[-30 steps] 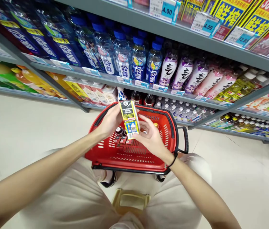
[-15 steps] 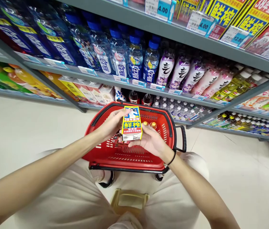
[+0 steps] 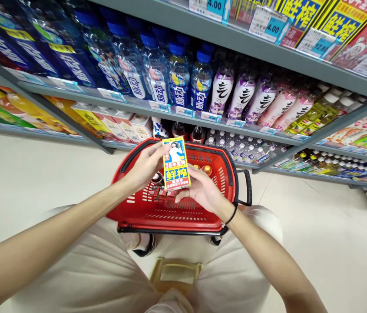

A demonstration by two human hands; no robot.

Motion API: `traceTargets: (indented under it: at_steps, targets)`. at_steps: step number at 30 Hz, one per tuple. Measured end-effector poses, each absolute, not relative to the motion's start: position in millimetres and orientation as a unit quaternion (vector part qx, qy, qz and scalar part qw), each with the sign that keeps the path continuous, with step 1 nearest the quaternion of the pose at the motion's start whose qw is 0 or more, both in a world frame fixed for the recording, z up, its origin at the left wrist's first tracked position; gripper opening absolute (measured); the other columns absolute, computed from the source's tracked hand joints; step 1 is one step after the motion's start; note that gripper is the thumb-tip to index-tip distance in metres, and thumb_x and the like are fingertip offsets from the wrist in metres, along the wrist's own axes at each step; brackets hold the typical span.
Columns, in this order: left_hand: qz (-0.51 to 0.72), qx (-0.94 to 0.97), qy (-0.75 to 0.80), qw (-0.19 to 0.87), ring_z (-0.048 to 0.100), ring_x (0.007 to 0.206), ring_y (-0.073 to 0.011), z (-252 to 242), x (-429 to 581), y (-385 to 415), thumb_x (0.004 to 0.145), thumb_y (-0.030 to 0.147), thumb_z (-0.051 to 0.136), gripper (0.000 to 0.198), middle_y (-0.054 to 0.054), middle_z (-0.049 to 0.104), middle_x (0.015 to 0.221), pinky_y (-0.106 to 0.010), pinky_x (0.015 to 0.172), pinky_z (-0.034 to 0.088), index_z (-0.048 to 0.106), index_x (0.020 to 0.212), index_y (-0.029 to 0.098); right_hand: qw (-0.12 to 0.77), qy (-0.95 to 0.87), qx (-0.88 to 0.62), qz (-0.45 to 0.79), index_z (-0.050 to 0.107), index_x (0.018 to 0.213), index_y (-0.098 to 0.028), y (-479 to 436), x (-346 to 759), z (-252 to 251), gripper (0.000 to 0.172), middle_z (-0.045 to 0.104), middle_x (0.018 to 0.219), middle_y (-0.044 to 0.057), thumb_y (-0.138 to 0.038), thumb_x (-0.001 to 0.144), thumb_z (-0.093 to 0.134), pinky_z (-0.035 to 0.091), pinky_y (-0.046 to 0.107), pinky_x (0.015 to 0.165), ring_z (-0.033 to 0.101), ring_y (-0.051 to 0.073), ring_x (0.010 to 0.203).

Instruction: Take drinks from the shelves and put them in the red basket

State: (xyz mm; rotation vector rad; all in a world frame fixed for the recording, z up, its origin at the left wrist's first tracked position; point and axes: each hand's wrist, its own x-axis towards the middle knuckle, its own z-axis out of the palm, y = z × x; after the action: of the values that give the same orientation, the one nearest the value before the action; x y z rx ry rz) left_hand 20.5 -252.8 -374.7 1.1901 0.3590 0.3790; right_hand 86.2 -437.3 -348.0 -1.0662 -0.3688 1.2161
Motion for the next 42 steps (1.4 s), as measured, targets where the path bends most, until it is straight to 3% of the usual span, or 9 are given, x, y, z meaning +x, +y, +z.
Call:
traceTargets:
  at_steps: [4,13,16,20,24,29,34,39,42]
  targets:
    - [0.279,0.62,0.077,0.729,0.071,0.108,-0.0225,-371.4,16.7,-251.2,0.088,0.048,0.08,0.047,-0.01,0.075,0.124,-0.034,0.094,0.059,0.069,0.124,0.019,0.68,-0.184,-0.5,0.504,0.063,0.133,-0.022,-434.9,84.5,-345.1,0.052,0.073,0.125,0.01,-0.046,0.089,0.079,0.068,0.037,0.066,0.074,0.024,0.092]
    - [0.292,0.71,-0.09,0.635,0.073,0.097,-0.0195,-372.6,0.3,-249.9,0.085,0.032,0.088,0.057,-0.011,0.07,0.131,-0.029,0.079,0.063,0.067,0.138,0.024,0.68,-0.138,-0.532,0.485,0.07,0.119,-0.017,-434.4,85.3,-370.5,0.068,0.077,0.097,0.009,-0.079,0.092,0.059,0.046,0.022,0.038,0.073,0.023,0.079]
    - [0.32,0.746,-0.166,0.561,0.07,0.083,-0.0158,-360.8,-10.2,-258.0,0.085,0.027,0.088,0.054,-0.008,0.074,0.11,-0.024,0.07,0.059,0.069,0.135,0.022,0.675,-0.146,-0.527,0.496,0.072,0.115,-0.018,-434.0,83.7,-378.7,0.079,0.077,0.097,0.009,-0.09,0.085,0.053,0.056,0.028,0.05,0.074,0.026,0.089]
    - [0.348,0.792,-0.203,0.459,0.067,0.076,-0.0135,-346.0,-24.7,-271.7,0.087,0.027,0.087,0.05,-0.003,0.073,0.095,-0.023,0.072,0.056,0.067,0.132,0.021,0.687,-0.193,-0.566,0.413,0.072,0.099,-0.023,-433.5,82.6,-384.9,0.072,0.075,0.099,0.007,-0.09,0.084,0.052,0.063,0.038,0.081,0.07,0.028,0.104]
    - [0.312,0.821,-0.2,0.435,0.066,0.071,-0.0112,-342.0,-31.5,-276.4,0.093,0.031,0.08,0.061,-0.003,0.075,0.1,-0.021,0.072,0.056,0.055,0.148,0.021,0.643,-0.267,-0.64,0.324,0.062,0.076,-0.023,-440.2,94.1,-390.8,0.06,0.064,0.08,0.004,-0.08,0.092,0.052,0.058,0.035,0.079,0.063,0.023,0.086]
    - [0.295,0.834,-0.24,0.4,0.07,0.09,-0.0192,-344.8,-27.3,-267.0,0.094,0.041,0.079,0.056,-0.008,0.074,0.114,-0.031,0.083,0.058,0.059,0.144,0.024,0.515,-0.415,-0.69,0.293,0.059,0.073,-0.02,-453.4,112.8,-393.5,0.063,0.053,0.069,0.002,-0.067,0.106,0.034,0.051,0.031,0.069,0.052,0.018,0.069]
    - [0.282,0.845,-0.227,0.395,0.067,0.114,-0.0264,-357.2,-15.6,-258.8,0.083,0.042,0.088,0.05,-0.011,0.07,0.122,-0.04,0.1,0.055,0.065,0.12,0.02,0.299,-0.509,-0.794,0.143,0.066,0.106,-0.012,-452.5,114.8,-380.1,0.058,0.068,0.094,0.012,-0.039,0.115,0.015,0.049,0.036,0.09,0.061,0.023,0.09]
    - [0.146,0.88,-0.089,0.443,0.071,0.081,-0.0181,-392.7,4.8,-255.4,0.079,0.045,0.088,0.05,-0.001,0.074,0.097,-0.029,0.077,0.056,0.064,0.114,0.019,-0.013,-0.458,-0.861,0.223,0.068,0.121,-0.013,-444.5,127.1,-356.4,0.051,0.074,0.117,0.018,-0.026,0.115,0.019,0.048,0.031,0.091,0.071,0.025,0.11]
    - [0.061,0.918,-0.077,0.385,0.073,0.086,-0.0211,-424.8,18.5,-255.1,0.079,0.046,0.086,0.052,-0.003,0.076,0.101,-0.031,0.081,0.056,0.065,0.116,0.017,-0.099,-0.4,-0.871,0.269,0.074,0.12,-0.006,-450.4,137.5,-353.7,0.04,0.075,0.119,0.028,-0.029,0.109,0.043,0.053,0.039,0.091,0.073,0.037,0.115]
